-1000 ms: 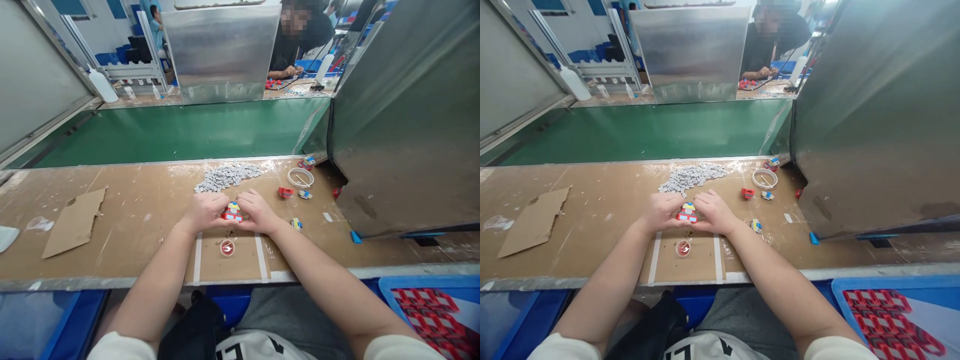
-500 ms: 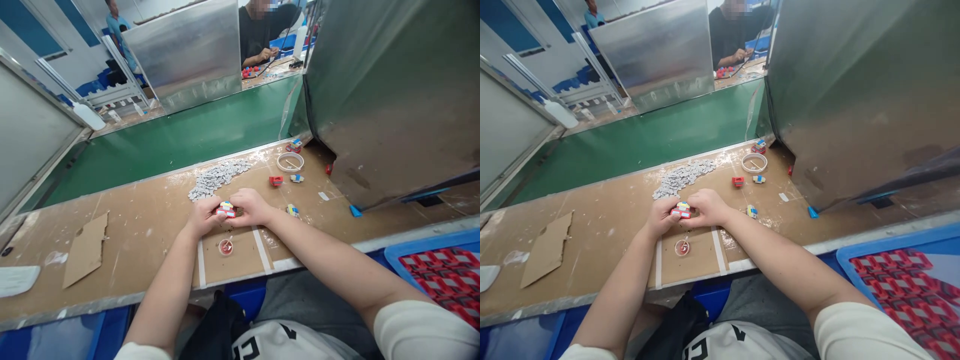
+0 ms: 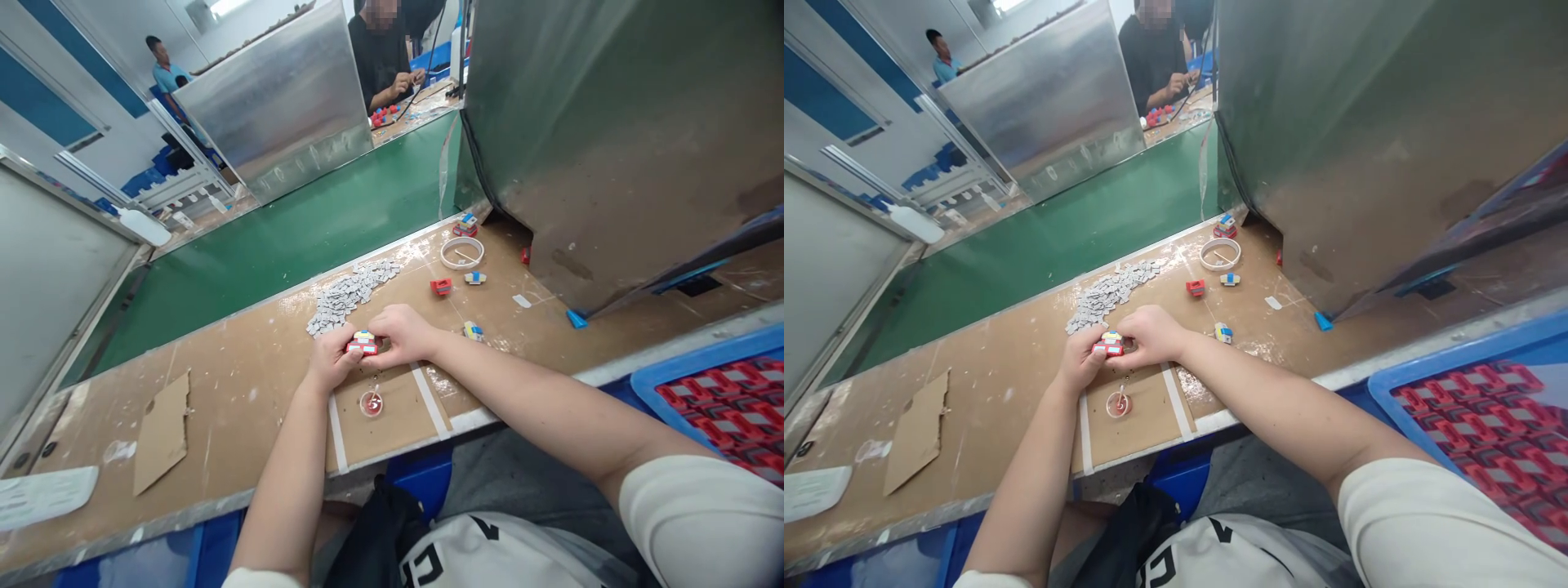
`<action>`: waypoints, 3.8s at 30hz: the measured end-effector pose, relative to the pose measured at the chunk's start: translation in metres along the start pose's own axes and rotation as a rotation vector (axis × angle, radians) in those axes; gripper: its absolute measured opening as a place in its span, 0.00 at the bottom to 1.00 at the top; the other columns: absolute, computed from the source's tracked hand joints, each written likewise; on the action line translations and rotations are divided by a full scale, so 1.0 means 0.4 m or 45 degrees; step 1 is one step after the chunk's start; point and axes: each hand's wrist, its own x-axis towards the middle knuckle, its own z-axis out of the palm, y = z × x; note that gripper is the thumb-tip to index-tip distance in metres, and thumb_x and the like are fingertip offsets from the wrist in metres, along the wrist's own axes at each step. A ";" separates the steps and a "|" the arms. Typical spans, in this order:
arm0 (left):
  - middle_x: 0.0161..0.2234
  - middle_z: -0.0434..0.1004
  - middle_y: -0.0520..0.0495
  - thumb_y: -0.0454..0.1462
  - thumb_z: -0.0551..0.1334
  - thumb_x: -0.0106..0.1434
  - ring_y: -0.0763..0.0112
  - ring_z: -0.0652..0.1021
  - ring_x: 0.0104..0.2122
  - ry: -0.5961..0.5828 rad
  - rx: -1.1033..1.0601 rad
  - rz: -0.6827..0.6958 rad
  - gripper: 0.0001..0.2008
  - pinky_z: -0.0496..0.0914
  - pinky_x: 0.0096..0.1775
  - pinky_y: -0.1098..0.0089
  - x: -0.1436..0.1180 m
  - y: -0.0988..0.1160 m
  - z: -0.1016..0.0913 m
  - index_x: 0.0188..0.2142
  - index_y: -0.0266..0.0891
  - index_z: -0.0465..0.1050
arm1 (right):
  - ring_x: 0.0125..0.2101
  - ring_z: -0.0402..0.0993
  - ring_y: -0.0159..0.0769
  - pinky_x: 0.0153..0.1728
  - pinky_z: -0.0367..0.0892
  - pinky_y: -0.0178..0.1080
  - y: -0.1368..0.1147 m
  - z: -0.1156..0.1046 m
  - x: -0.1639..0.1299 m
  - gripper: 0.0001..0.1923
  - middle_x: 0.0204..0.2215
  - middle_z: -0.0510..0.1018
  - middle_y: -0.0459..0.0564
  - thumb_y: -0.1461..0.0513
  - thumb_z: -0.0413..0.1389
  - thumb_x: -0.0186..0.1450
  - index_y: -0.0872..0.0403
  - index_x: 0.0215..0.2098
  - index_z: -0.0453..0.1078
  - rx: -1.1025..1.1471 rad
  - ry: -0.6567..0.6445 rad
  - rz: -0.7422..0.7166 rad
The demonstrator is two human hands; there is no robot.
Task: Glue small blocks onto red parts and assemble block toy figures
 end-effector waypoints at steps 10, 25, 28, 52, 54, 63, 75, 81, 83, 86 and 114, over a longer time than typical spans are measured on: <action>0.24 0.64 0.50 0.75 0.45 0.65 0.67 0.65 0.26 -0.027 -0.035 -0.055 0.40 0.56 0.31 0.65 0.006 0.011 -0.008 0.26 0.41 0.61 | 0.24 0.63 0.32 0.31 0.47 0.38 0.002 -0.003 0.001 0.30 0.21 0.74 0.47 0.39 0.59 0.66 0.53 0.22 0.63 -0.025 -0.069 0.027; 0.23 0.66 0.50 0.72 0.47 0.68 0.68 0.66 0.24 0.048 0.076 0.012 0.38 0.56 0.31 0.65 -0.008 0.022 -0.019 0.26 0.41 0.66 | 0.27 0.63 0.34 0.33 0.48 0.38 0.004 -0.009 0.004 0.29 0.25 0.73 0.46 0.38 0.55 0.71 0.53 0.28 0.65 0.068 -0.127 -0.110; 0.24 0.68 0.48 0.72 0.45 0.68 0.67 0.67 0.25 0.058 0.142 0.034 0.39 0.57 0.31 0.64 -0.012 0.020 -0.021 0.28 0.41 0.69 | 0.28 0.62 0.34 0.35 0.51 0.38 0.003 -0.010 0.005 0.28 0.26 0.72 0.46 0.39 0.55 0.72 0.52 0.29 0.64 0.101 -0.111 -0.147; 0.23 0.64 0.50 0.77 0.43 0.62 0.67 0.64 0.25 0.035 0.016 -0.018 0.41 0.56 0.32 0.64 -0.007 0.015 -0.003 0.25 0.42 0.58 | 0.29 0.62 0.35 0.35 0.53 0.39 0.000 0.006 -0.005 0.29 0.25 0.69 0.45 0.39 0.55 0.72 0.51 0.28 0.60 0.161 -0.056 -0.115; 0.22 0.63 0.50 0.77 0.43 0.62 0.68 0.64 0.25 0.049 0.000 -0.024 0.41 0.54 0.31 0.64 -0.007 0.003 0.004 0.25 0.42 0.57 | 0.28 0.62 0.35 0.35 0.54 0.40 0.003 0.012 -0.006 0.29 0.25 0.69 0.45 0.38 0.54 0.73 0.51 0.27 0.59 0.164 -0.053 -0.095; 0.23 0.62 0.51 0.78 0.46 0.59 0.68 0.63 0.25 0.106 -0.087 -0.073 0.42 0.53 0.32 0.65 -0.008 -0.010 0.018 0.24 0.41 0.58 | 0.30 0.64 0.37 0.35 0.56 0.40 0.009 0.022 -0.008 0.30 0.26 0.71 0.47 0.37 0.54 0.71 0.51 0.28 0.58 0.149 -0.093 0.009; 0.48 0.81 0.38 0.73 0.63 0.58 0.54 0.78 0.45 0.400 -0.335 -0.032 0.43 0.72 0.48 0.59 -0.015 0.002 0.030 0.52 0.39 0.76 | 0.40 0.72 0.45 0.43 0.66 0.46 0.011 0.017 -0.001 0.26 0.40 0.79 0.57 0.39 0.51 0.74 0.53 0.43 0.69 0.114 0.038 -0.004; 0.68 0.71 0.36 0.57 0.75 0.61 0.45 0.69 0.70 0.257 -0.799 0.046 0.37 0.62 0.71 0.49 -0.006 0.003 0.043 0.64 0.45 0.74 | 0.50 0.73 0.53 0.53 0.70 0.54 0.021 0.020 -0.002 0.29 0.51 0.78 0.65 0.40 0.49 0.76 0.54 0.57 0.68 0.197 0.044 -0.047; 0.66 0.73 0.35 0.54 0.77 0.59 0.45 0.68 0.70 0.307 -0.816 0.079 0.35 0.62 0.71 0.47 -0.007 0.002 0.045 0.60 0.44 0.76 | 0.52 0.73 0.55 0.54 0.70 0.56 0.026 0.025 -0.003 0.29 0.53 0.78 0.66 0.41 0.48 0.76 0.55 0.59 0.67 0.180 0.028 -0.075; 0.62 0.77 0.34 0.52 0.79 0.57 0.47 0.73 0.67 0.403 -0.807 0.104 0.34 0.66 0.70 0.47 -0.008 0.009 0.045 0.58 0.42 0.77 | 0.54 0.73 0.55 0.54 0.70 0.55 0.033 0.030 -0.003 0.25 0.54 0.77 0.68 0.45 0.46 0.77 0.55 0.57 0.67 0.160 0.028 -0.109; 0.52 0.81 0.38 0.54 0.76 0.60 0.53 0.80 0.54 0.522 -0.443 0.049 0.29 0.73 0.58 0.53 -0.003 0.004 0.027 0.54 0.42 0.76 | 0.49 0.79 0.46 0.53 0.73 0.48 0.034 0.037 -0.003 0.21 0.49 0.84 0.54 0.46 0.56 0.72 0.50 0.51 0.80 1.026 0.202 0.578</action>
